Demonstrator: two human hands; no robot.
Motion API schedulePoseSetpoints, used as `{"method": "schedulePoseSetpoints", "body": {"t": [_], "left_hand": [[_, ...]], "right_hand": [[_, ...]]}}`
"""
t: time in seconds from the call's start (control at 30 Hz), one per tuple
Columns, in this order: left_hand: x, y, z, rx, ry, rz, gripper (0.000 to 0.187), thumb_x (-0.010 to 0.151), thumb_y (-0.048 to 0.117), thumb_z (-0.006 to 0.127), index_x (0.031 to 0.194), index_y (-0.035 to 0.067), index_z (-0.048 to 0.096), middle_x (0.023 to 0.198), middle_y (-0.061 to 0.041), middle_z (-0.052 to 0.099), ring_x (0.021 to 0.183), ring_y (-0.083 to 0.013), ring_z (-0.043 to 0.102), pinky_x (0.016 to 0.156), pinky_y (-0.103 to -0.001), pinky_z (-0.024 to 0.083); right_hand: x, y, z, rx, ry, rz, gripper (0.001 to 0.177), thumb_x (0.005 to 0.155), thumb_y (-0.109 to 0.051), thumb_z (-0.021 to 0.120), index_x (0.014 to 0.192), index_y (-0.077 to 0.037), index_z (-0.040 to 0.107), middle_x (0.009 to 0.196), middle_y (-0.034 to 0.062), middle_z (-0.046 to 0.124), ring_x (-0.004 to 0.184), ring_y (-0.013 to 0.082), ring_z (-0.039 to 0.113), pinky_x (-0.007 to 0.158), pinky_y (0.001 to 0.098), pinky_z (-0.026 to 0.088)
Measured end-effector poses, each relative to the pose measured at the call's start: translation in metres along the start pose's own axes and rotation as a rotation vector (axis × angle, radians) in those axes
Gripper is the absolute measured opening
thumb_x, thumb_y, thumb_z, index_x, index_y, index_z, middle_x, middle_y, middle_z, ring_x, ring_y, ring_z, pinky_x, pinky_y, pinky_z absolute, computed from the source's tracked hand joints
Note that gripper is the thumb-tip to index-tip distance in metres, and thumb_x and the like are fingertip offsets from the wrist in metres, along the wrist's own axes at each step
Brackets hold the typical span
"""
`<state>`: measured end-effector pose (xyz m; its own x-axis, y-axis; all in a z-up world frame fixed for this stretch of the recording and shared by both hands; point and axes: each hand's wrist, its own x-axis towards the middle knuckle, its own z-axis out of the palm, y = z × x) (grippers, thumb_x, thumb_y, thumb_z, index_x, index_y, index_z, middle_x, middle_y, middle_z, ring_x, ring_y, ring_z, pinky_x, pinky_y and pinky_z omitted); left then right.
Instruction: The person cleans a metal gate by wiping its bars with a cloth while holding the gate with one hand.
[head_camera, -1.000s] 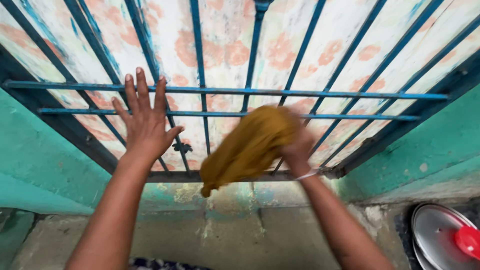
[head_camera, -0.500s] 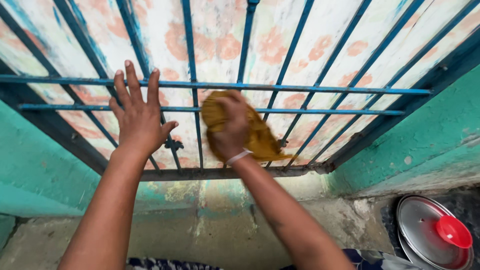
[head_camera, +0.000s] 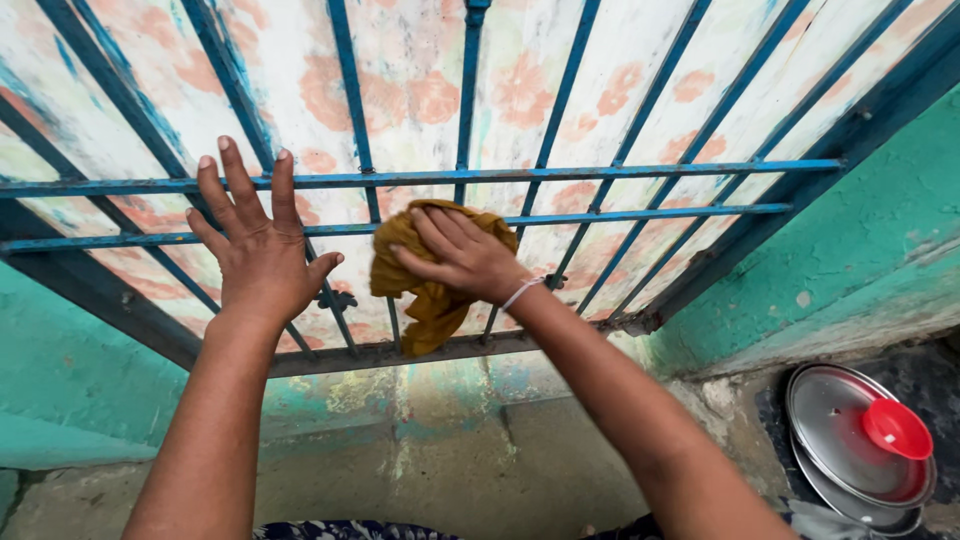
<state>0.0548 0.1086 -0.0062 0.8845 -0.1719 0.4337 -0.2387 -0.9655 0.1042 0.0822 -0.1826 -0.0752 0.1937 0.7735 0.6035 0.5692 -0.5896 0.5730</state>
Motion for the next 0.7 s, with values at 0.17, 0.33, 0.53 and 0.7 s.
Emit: {"method": "schedulePoseSetpoints", "body": {"t": [0.17,0.33,0.53,0.7], "left_hand": [[-0.001,-0.007,-0.003,0.000,-0.044,0.021,0.133,0.074,0.049,0.090,0.170,0.026,0.000,0.169,-0.022,-0.023,0.155,-0.0511,-0.019,0.111,-0.086,0.012],[-0.003,-0.005,-0.005,-0.038,-0.059,0.017,0.135,0.073,0.049,0.090,0.171,0.028,0.000,0.170,-0.022,-0.023,0.155,-0.0504,-0.020,0.113,-0.086,0.011],[0.000,0.000,-0.008,-0.050,-0.103,-0.007,0.136,0.073,0.051,0.090,0.172,0.021,0.002,0.169,-0.026,-0.025,0.154,-0.0522,-0.022,0.111,-0.087,0.011],[0.003,-0.001,-0.001,-0.056,-0.112,-0.006,0.137,0.073,0.055,0.088,0.173,0.016,0.004,0.168,-0.028,-0.025,0.152,-0.0551,-0.023,0.111,-0.087,0.010]], "right_hand": [[-0.066,0.019,-0.031,-0.080,-0.075,0.121,0.051,0.091,-0.021,0.073,0.137,-0.030,0.054,0.149,0.0107,0.052,0.136,0.0296,0.052,0.111,0.0567,0.037],[-0.129,0.045,-0.082,-0.177,-0.322,0.391,0.033,0.099,-0.015,0.074,0.129,-0.025,0.064,0.144,0.0080,0.056,0.133,0.0282,0.056,0.110,0.0470,0.040],[-0.134,0.043,-0.102,-0.292,-0.023,0.657,0.032,0.091,-0.016,0.073,0.121,-0.012,0.063,0.135,0.0160,0.057,0.121,0.0355,0.053,0.096,0.0519,0.037],[-0.089,0.009,-0.061,-0.151,0.128,1.101,0.033,0.095,-0.006,0.070,0.126,-0.015,0.063,0.139,0.0156,0.055,0.136,0.0388,0.050,0.118,0.0473,0.038]]}}
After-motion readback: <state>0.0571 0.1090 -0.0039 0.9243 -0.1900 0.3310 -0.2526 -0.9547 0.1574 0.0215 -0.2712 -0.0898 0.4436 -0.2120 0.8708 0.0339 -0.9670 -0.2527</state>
